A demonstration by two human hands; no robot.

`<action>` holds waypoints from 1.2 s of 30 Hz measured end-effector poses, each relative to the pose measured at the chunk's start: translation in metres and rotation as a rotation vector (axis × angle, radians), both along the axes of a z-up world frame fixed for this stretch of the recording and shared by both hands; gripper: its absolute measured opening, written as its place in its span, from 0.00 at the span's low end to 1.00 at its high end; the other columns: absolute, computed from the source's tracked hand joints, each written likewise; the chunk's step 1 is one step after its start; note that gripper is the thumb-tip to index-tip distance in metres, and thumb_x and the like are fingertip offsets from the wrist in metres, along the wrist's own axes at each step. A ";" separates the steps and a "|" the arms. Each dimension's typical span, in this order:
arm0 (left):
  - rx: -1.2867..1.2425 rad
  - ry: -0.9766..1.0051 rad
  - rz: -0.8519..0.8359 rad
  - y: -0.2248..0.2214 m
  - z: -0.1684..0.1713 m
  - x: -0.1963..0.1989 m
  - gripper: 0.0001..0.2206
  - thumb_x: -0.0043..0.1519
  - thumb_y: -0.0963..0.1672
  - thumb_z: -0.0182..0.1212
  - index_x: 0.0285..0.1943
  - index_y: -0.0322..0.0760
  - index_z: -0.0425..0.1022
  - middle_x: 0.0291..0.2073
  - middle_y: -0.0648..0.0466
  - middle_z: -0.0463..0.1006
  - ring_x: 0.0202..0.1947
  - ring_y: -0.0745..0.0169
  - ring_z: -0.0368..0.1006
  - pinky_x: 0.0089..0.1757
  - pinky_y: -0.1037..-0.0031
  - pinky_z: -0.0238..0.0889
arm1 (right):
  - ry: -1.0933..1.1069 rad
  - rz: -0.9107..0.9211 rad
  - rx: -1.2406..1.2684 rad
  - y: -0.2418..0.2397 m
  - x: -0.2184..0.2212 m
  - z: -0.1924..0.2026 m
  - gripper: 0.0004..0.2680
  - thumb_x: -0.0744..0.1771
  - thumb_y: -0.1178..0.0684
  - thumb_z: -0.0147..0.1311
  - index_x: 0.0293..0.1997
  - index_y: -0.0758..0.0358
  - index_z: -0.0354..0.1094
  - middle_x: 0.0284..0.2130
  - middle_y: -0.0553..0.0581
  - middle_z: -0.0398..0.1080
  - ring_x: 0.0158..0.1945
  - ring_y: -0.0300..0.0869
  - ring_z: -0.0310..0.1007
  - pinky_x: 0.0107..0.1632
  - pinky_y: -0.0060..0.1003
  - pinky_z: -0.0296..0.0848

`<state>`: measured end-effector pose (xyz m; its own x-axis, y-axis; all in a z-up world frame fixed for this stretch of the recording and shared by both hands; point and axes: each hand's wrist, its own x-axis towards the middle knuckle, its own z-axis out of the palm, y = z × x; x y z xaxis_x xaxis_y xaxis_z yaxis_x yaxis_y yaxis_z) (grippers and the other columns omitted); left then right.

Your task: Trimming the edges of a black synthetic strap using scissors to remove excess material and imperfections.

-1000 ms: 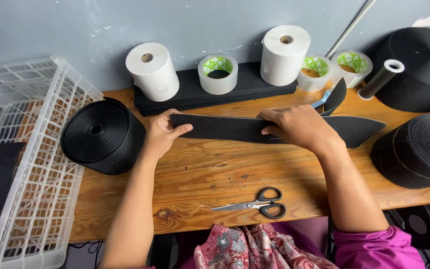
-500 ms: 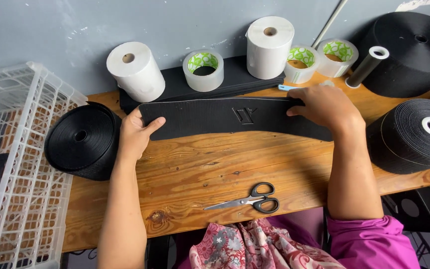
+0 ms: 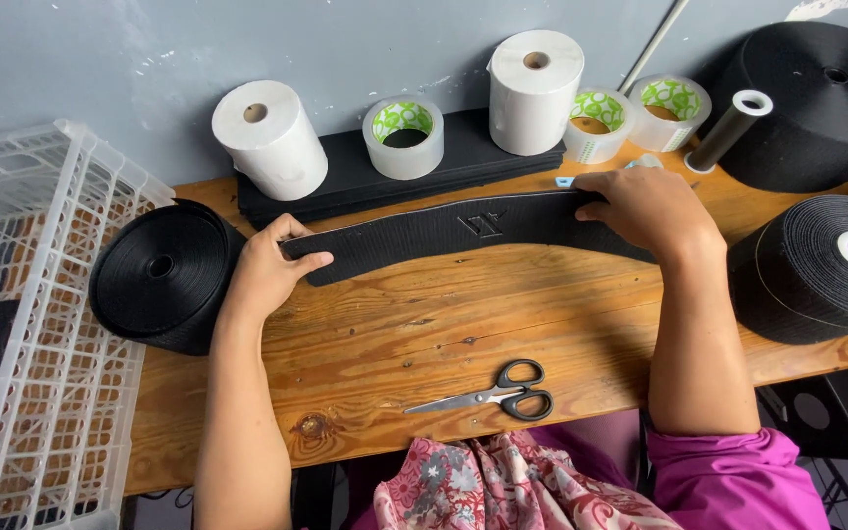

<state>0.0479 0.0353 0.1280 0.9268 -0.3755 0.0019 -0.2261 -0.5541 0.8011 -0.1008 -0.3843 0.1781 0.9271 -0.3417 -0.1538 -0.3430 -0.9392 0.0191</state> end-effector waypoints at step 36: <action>-0.668 -0.023 -0.111 -0.018 -0.018 -0.006 0.12 0.67 0.41 0.54 0.59 0.36 0.70 0.55 0.55 0.74 0.56 0.70 0.67 0.60 0.78 0.58 | 0.291 -0.041 0.333 -0.028 0.003 0.012 0.19 0.64 0.34 0.55 0.59 0.45 0.72 0.55 0.53 0.75 0.55 0.48 0.74 0.56 0.39 0.65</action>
<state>0.0418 0.0170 0.1104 0.8795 -0.3801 0.2863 -0.2747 0.0857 0.9577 -0.0975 -0.4127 0.1898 0.8156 -0.2650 -0.5144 -0.4051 -0.8963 -0.1805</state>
